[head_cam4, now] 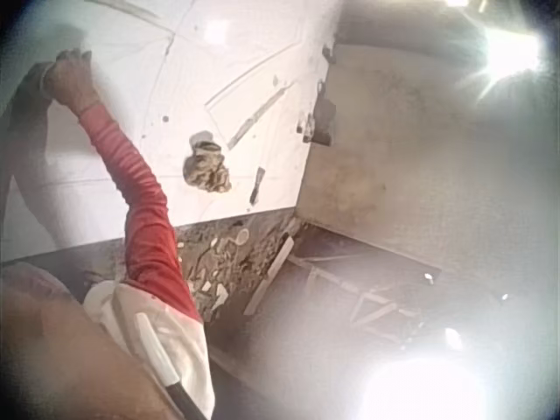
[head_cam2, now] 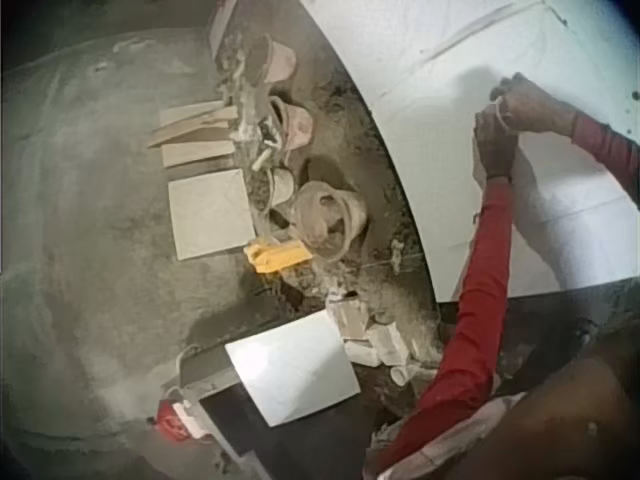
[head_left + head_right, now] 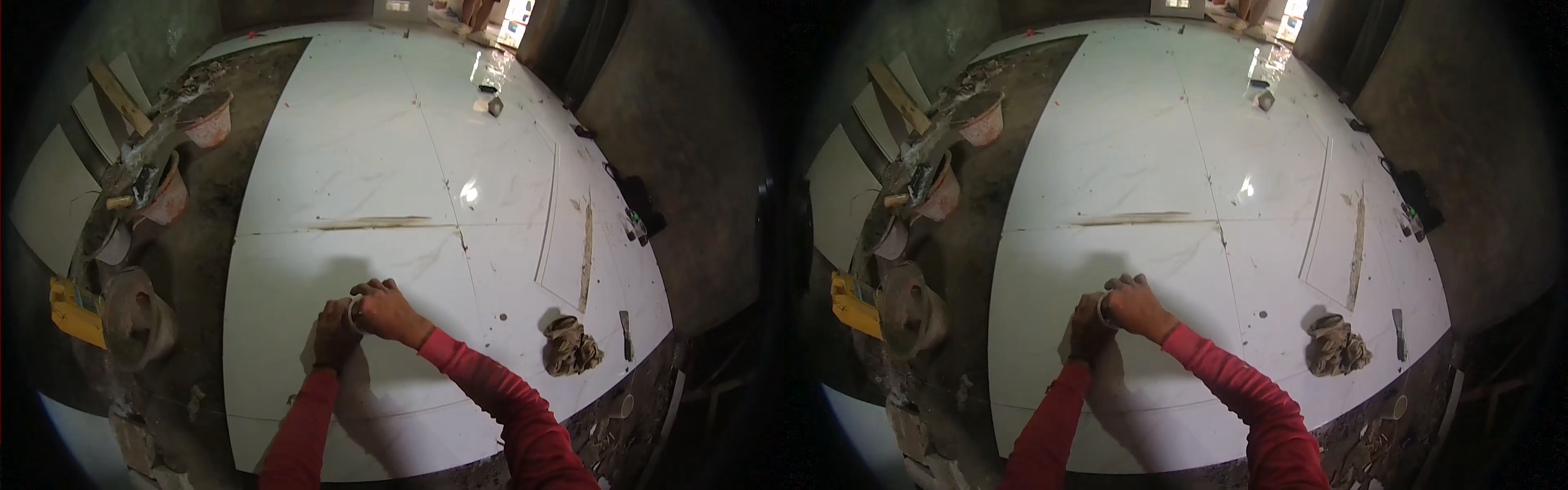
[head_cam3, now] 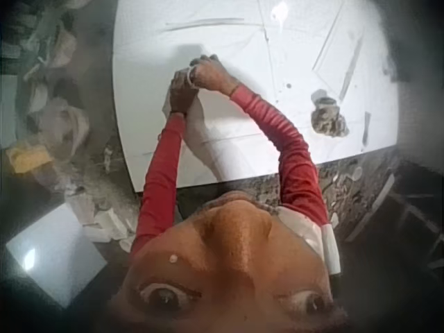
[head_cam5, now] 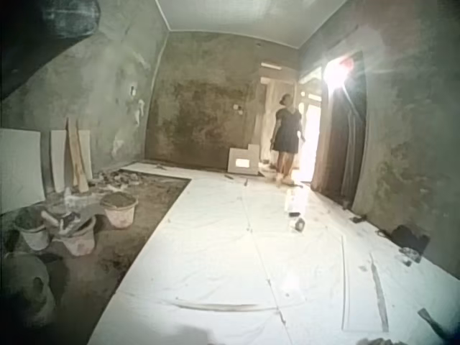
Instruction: The person positions a large floor tile onto a bed of mortar, levels it by hand and with a rubber mallet, and wipes the surface with a cloth.
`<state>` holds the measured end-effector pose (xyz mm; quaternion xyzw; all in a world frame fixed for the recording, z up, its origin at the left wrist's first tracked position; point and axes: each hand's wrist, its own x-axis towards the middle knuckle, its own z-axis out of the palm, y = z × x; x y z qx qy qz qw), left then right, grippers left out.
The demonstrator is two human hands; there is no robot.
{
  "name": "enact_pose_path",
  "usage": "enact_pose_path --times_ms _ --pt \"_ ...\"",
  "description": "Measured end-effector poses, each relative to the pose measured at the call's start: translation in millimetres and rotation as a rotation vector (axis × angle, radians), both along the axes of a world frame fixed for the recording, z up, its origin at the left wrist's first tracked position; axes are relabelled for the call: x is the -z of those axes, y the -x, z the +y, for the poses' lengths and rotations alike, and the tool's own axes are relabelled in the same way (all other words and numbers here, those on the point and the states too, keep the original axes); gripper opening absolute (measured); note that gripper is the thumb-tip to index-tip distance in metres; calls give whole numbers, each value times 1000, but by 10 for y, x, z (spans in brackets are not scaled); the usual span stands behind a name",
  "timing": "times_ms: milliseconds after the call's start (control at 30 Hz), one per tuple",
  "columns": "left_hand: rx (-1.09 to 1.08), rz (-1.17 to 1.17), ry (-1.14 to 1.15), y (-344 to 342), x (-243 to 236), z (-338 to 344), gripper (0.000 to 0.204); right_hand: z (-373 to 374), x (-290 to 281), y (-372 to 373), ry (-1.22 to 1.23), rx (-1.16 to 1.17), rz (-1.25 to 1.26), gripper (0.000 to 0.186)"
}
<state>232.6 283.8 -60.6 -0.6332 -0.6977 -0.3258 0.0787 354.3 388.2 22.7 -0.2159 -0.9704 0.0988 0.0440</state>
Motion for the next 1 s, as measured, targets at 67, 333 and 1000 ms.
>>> enact_pose_path --times_ms 67,333,1000 --pt "-24 -143 13 -43 83 48 46 33 -38 -119 -58 -52 152 17" --pt "-151 -398 25 -23 -40 -12 47 138 -411 -247 209 -9 312 22" --pt "-80 -458 -37 -80 -137 19 48 2497 375 -995 -160 378 36 16"
